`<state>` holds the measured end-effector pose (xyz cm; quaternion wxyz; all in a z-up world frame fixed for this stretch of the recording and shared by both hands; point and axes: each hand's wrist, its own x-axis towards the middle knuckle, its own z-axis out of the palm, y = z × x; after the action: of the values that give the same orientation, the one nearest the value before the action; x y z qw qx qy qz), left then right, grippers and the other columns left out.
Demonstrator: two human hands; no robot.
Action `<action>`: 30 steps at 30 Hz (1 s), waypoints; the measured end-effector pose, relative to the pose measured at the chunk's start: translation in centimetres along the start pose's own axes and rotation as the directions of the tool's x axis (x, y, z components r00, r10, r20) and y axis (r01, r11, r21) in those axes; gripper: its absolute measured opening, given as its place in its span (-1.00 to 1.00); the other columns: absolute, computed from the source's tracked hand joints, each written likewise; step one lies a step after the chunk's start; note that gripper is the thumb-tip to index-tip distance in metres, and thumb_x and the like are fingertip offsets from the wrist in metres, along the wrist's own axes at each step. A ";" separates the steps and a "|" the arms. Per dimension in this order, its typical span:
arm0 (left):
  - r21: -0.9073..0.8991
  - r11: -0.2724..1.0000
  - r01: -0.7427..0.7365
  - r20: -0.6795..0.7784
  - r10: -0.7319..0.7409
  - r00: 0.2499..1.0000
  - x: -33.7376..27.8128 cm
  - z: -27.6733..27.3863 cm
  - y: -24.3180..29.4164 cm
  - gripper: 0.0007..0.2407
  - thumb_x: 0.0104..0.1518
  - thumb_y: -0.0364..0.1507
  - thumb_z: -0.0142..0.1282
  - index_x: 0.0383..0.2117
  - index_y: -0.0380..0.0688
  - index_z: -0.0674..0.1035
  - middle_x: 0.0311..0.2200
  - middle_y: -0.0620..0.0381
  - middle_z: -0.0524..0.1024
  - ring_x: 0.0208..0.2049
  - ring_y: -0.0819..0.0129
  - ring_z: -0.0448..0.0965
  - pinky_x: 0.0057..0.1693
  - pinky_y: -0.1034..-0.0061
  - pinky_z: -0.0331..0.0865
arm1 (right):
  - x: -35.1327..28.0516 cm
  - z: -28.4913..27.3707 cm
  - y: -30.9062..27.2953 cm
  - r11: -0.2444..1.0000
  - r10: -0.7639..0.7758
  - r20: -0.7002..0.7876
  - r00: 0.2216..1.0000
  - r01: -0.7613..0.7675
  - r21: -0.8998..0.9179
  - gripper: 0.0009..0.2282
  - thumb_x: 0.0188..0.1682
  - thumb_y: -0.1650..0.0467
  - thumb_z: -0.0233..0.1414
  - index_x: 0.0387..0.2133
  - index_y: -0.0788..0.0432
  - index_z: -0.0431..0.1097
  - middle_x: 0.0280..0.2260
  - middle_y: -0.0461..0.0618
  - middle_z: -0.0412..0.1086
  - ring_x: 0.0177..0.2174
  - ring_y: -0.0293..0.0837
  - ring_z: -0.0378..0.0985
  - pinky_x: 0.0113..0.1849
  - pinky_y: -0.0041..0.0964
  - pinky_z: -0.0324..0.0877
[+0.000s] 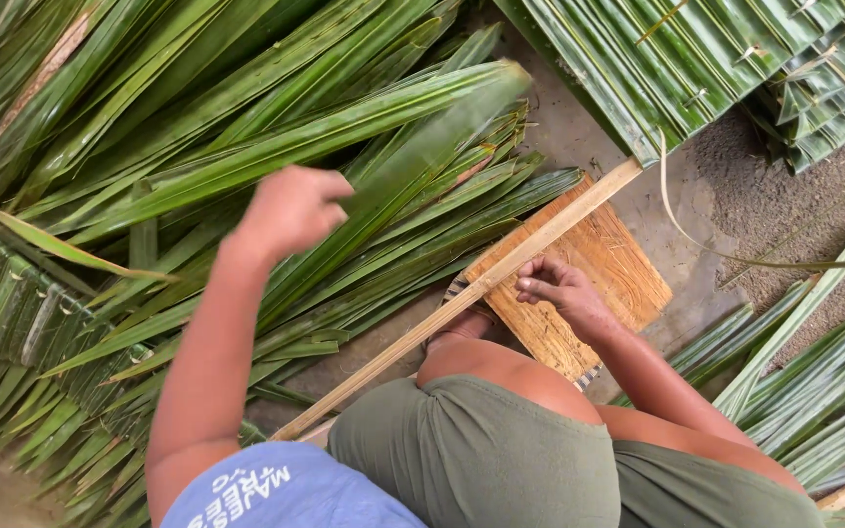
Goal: Weaving palm leaves over a wooden lath to create a thatched panel
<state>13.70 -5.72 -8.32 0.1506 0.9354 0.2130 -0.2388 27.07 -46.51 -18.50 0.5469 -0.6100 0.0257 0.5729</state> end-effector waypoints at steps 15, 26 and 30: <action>-0.506 0.854 -0.119 0.323 0.315 0.892 -2.3 3.8 13.5 -0.78 0.18 -0.21 0.09 -0.30 0.03 0.73 -0.38 0.08 0.70 -0.24 0.04 0.70 -0.04 0.22 0.50 | -1.2 1.5 5.2 0.817 0.140 0.053 0.989 -0.145 0.559 -0.76 0.02 0.46 0.13 -0.05 0.29 0.48 -0.14 0.26 0.55 -0.20 0.15 0.67 -0.17 0.07 0.60; -0.136 0.928 0.348 -0.320 -0.373 0.871 15.1 5.8 -6.4 -0.46 0.09 -0.13 0.41 0.13 -0.11 0.50 -0.01 -0.04 0.48 0.05 0.09 0.46 0.13 0.07 0.32 | -2.4 -6.3 3.3 0.543 0.172 -0.349 0.921 0.207 0.814 -0.90 0.04 0.32 0.17 -0.29 0.07 0.47 -0.19 0.03 0.55 -0.12 0.02 0.61 -0.09 0.02 0.60; -0.034 0.971 0.237 -0.471 -0.225 0.853 17.6 7.4 -8.8 -0.48 -0.15 -0.10 0.58 -0.10 -0.04 0.65 -0.19 0.08 0.53 -0.20 0.13 0.51 -0.07 0.20 0.41 | -3.6 -9.0 2.2 0.496 0.180 -0.445 0.877 0.310 0.811 -0.86 -0.03 0.27 0.25 -0.38 0.02 0.49 -0.28 -0.05 0.56 -0.21 -0.01 0.62 -0.15 0.00 0.56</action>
<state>20.72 4.76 -25.10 0.0525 0.9347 0.3508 -0.0232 30.46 -55.81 -19.53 0.7752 -0.3734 0.4178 0.2917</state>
